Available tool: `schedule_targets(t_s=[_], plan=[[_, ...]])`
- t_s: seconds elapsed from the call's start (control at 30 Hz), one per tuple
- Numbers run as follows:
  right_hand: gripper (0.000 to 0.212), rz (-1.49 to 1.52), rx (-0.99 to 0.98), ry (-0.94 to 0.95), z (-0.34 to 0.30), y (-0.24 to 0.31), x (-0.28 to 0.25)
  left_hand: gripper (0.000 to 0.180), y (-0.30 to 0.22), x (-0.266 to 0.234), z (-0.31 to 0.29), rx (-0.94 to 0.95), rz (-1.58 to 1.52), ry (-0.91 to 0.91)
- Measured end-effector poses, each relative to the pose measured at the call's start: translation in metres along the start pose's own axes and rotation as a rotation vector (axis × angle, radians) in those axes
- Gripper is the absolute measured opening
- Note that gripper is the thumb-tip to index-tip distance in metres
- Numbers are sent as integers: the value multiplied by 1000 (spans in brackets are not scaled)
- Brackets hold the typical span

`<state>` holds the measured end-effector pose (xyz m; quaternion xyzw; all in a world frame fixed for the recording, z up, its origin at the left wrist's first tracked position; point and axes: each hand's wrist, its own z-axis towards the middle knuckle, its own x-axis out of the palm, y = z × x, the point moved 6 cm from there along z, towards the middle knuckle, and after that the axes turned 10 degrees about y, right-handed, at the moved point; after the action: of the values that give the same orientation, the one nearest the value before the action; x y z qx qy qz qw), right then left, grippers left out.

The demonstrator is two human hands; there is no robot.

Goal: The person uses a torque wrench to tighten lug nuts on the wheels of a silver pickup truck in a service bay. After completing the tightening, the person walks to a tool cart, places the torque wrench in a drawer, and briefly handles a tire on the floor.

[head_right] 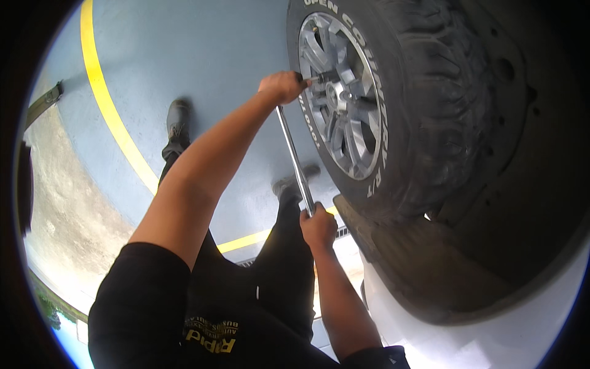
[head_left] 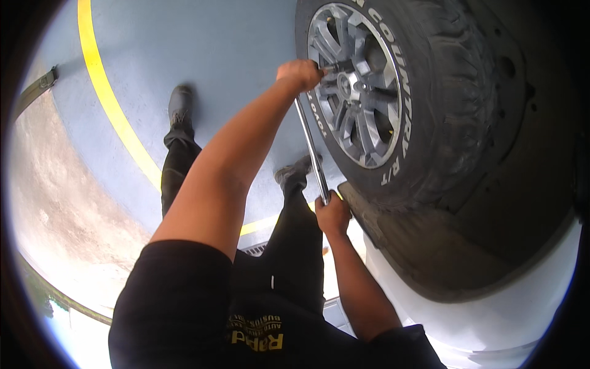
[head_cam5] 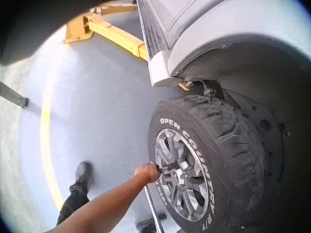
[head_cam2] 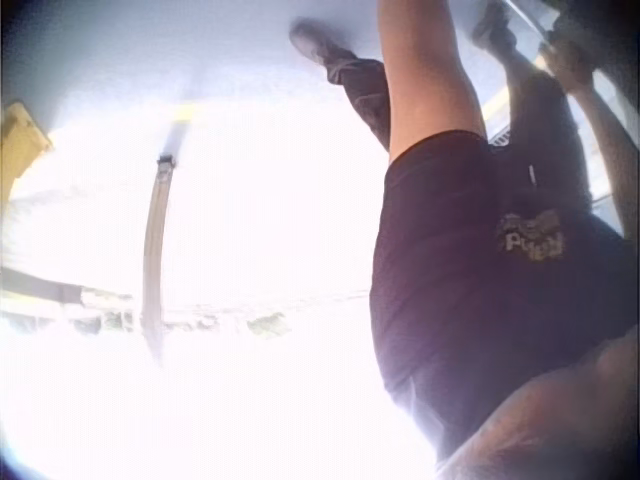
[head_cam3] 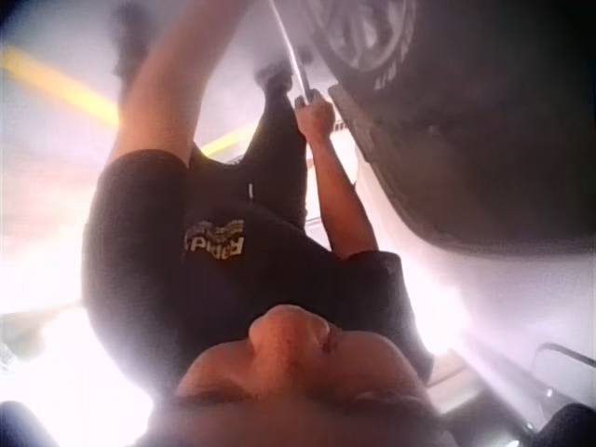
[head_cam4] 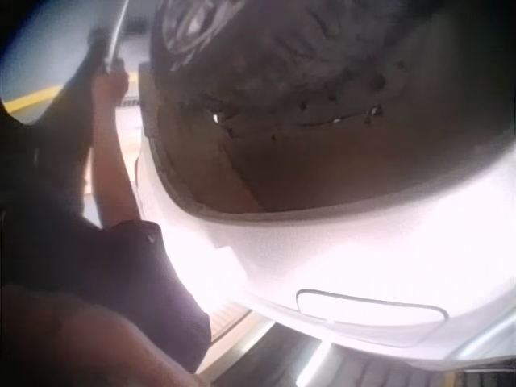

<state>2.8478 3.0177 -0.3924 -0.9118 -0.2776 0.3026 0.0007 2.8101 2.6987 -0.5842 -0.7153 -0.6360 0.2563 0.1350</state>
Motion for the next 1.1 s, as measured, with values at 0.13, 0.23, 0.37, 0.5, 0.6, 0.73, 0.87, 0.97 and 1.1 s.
schedule_targets(t_s=[0.13, 0.23, 0.37, 0.5, 0.6, 0.73, 0.87, 0.97, 1.1], plan=[[24, 16, -26, 12, 9, 2, 3, 53, -1, 6, -10, 47, 48, 11], [25, 54, -29, -57, 10, -2, 16, 54, -6, 9, -10, 48, 78, -2], [29, 52, -150, 7, 6, 7, 2, 53, 15, 26, -7, 23, 57, 1], [28, 41, -89, -43, 9, -3, 15, 51, -8, 9, -10, 50, 108, -39], [29, 81, -82, 0, -4, 0, 4, 49, 3, 15, -12, 60, 75, 4], [32, 143, -126, -5, -33, 17, -14, 44, 4, 4, -5, 103, 148, -88], [35, 115, -121, 67, -63, 29, -46, 35, 21, 4, -5, 123, 34, -36], [35, 124, -137, 79, -82, 24, -44, 33, 28, 17, -24, 173, -15, -36], [34, 181, -95, 171, -110, 4, -41, 32, 10, 36, -61, 183, 26, -55]])
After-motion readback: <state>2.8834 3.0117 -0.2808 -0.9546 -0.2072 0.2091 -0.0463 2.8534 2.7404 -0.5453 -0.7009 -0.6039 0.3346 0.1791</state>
